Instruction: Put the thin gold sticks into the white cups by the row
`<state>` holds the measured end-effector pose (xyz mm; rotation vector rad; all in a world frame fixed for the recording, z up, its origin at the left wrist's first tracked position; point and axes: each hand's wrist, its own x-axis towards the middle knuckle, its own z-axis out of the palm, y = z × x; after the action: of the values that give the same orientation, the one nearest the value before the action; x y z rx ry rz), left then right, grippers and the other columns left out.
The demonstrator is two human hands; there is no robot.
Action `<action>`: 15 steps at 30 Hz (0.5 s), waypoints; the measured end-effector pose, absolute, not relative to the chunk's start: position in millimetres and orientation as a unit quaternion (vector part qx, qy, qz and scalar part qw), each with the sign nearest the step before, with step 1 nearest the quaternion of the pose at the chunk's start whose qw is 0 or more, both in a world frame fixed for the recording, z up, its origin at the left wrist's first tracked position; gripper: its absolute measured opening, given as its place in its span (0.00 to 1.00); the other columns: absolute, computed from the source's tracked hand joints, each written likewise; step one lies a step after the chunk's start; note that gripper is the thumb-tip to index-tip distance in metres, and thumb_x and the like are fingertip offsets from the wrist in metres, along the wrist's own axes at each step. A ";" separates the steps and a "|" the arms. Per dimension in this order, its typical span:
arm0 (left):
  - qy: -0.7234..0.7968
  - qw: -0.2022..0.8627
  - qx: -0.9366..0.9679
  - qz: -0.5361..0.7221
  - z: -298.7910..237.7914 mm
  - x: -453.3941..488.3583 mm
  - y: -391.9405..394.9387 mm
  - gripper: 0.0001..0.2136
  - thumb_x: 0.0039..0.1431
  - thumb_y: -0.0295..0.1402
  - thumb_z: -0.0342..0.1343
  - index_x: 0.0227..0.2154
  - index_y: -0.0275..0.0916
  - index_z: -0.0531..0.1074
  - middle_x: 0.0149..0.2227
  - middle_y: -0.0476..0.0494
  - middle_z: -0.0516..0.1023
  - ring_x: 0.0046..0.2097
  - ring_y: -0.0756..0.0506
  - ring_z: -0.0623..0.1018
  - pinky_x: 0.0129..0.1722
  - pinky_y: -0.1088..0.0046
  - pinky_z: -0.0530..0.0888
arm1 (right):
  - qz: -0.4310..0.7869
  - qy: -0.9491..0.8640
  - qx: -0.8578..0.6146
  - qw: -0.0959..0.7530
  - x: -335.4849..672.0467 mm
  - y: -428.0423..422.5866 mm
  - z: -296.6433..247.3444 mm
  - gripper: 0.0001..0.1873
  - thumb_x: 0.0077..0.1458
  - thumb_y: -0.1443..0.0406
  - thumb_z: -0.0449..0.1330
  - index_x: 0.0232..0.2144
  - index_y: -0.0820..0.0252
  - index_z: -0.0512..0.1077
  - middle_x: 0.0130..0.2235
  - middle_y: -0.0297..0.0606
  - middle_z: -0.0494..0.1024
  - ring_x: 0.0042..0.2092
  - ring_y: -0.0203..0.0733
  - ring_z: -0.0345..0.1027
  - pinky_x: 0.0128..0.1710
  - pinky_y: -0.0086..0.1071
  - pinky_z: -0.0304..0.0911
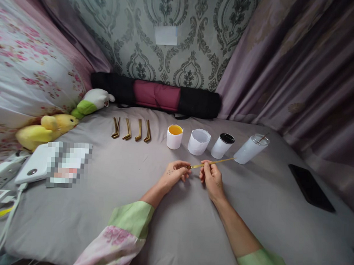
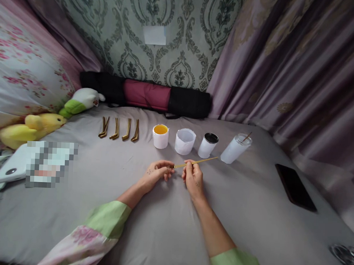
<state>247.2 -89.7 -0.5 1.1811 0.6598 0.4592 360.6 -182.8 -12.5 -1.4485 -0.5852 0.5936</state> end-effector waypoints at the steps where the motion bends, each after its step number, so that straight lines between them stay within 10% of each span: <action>1: 0.302 0.764 0.531 0.209 -0.9 246.6 -89.3 0.14 0.43 0.23 0.51 0.36 0.28 0.69 0.28 0.40 0.75 0.24 0.51 0.71 0.20 0.78 0.66 | 0.260 -0.265 -0.643 0.669 360.9 -182.8 -12.8 0.17 0.53 0.51 0.52 0.35 0.59 0.64 0.21 0.27 0.64 0.19 0.27 0.57 0.14 0.21 0.53; 15: 0.256 0.791 0.524 0.187 -11.4 244.6 -87.2 0.15 0.48 0.34 0.55 0.38 0.29 0.70 0.29 0.40 0.75 0.24 0.53 0.71 0.20 0.79 0.66 | 0.249 -0.283 -0.646 0.664 357.8 -184.9 -8.7 0.16 0.54 0.52 0.51 0.35 0.58 0.64 0.20 0.26 0.63 0.18 0.28 0.56 0.15 0.21 0.52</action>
<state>244.6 -87.2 -11.4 1.1285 0.5505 0.4016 357.8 -184.9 -8.7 -1.4592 -0.6398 0.5617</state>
